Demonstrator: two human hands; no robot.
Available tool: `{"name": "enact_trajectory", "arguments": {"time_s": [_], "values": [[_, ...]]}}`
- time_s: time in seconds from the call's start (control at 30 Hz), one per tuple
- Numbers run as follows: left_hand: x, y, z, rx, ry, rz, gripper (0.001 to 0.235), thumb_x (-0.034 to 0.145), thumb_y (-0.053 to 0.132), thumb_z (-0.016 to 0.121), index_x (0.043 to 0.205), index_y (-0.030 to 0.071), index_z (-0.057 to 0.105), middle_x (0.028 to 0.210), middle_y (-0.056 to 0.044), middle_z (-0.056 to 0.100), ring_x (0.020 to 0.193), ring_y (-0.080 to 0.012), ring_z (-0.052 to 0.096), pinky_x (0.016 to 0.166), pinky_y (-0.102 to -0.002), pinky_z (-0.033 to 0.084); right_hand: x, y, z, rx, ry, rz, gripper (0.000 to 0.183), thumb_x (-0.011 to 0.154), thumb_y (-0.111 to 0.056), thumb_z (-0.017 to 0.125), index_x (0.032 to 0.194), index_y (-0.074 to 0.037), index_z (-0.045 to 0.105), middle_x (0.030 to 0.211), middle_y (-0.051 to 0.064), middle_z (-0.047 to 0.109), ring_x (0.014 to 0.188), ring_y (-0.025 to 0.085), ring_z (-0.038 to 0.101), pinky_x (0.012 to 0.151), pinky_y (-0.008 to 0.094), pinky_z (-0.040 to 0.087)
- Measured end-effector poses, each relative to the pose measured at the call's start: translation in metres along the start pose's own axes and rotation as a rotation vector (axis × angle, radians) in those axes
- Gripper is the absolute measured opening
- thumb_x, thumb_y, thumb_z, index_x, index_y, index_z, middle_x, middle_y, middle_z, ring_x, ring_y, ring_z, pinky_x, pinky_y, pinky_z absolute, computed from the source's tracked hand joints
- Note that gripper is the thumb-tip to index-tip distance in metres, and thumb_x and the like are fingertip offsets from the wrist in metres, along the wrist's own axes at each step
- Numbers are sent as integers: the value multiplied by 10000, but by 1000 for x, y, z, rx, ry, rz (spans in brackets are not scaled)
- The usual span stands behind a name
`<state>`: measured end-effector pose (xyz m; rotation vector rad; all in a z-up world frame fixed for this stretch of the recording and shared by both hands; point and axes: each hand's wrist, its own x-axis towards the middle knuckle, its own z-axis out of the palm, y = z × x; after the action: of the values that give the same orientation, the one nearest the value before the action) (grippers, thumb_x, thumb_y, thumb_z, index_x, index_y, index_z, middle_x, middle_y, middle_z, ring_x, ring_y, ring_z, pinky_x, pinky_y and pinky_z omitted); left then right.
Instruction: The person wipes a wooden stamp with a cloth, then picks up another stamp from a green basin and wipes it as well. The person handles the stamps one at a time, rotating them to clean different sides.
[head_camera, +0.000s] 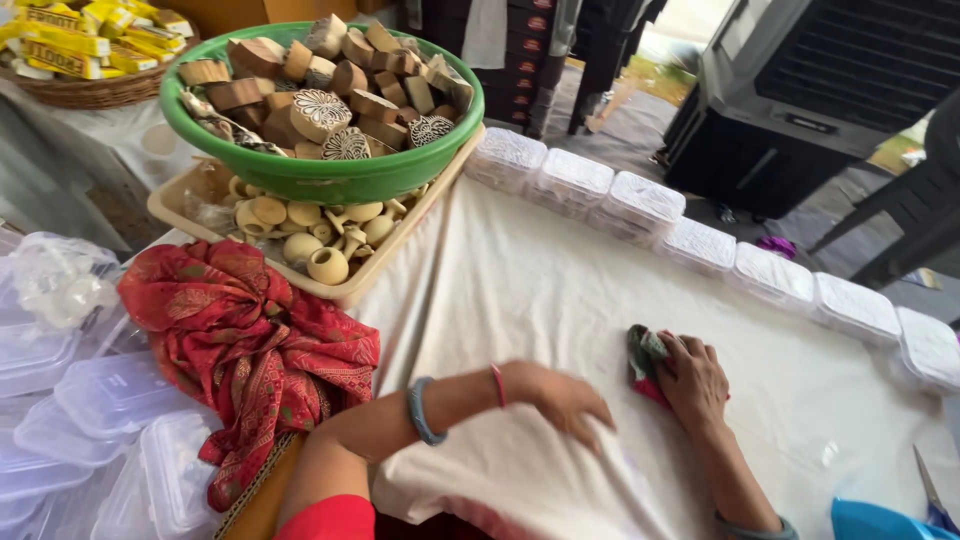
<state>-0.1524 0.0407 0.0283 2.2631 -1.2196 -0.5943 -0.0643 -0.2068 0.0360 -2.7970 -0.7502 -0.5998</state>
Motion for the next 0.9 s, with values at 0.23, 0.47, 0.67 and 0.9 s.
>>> {"name": "enact_trajectory", "arguments": {"time_s": [0.23, 0.47, 0.67, 0.9], "values": [[-144, 36, -186, 239, 552, -352, 680, 970, 625, 516, 1510, 213, 491, 1579, -73, 472, 1478, -253, 403, 1221, -446, 271, -3, 2, -8, 84, -34, 53, 455, 857, -294, 742, 1310, -277, 695, 1297, 9, 667, 1175, 263, 615, 891, 414, 559], [-297, -8, -271, 533, 1248, -749, 359, 1002, 257, 694, 1310, 74, 676, 1325, -165, 659, 1194, -306, 642, 1037, -434, 515, -3, 1, -11, 80, -79, 65, 478, 841, -294, 745, 1315, -278, 686, 1293, -1, 663, 1176, 255, 617, 888, 410, 563], [-387, -51, -271, 473, 1189, -1163, 560, 915, 98, 614, 1472, 73, 556, 1528, -181, 500, 1377, -354, 506, 1162, -469, 392, -2, 2, -8, 73, -87, 68, 491, 830, -298, 749, 1317, -282, 684, 1301, 0, 658, 1187, 252, 614, 901, 406, 563], [-407, -51, -262, 308, 1023, -1197, 911, 766, 179, 746, 1591, 170, 360, 1617, -161, 339, 1447, -345, 359, 1176, -455, 311, -3, -1, -12, 73, -85, 67, 481, 838, -296, 757, 1314, -277, 686, 1311, 2, 653, 1198, 252, 611, 910, 405, 562]]}}
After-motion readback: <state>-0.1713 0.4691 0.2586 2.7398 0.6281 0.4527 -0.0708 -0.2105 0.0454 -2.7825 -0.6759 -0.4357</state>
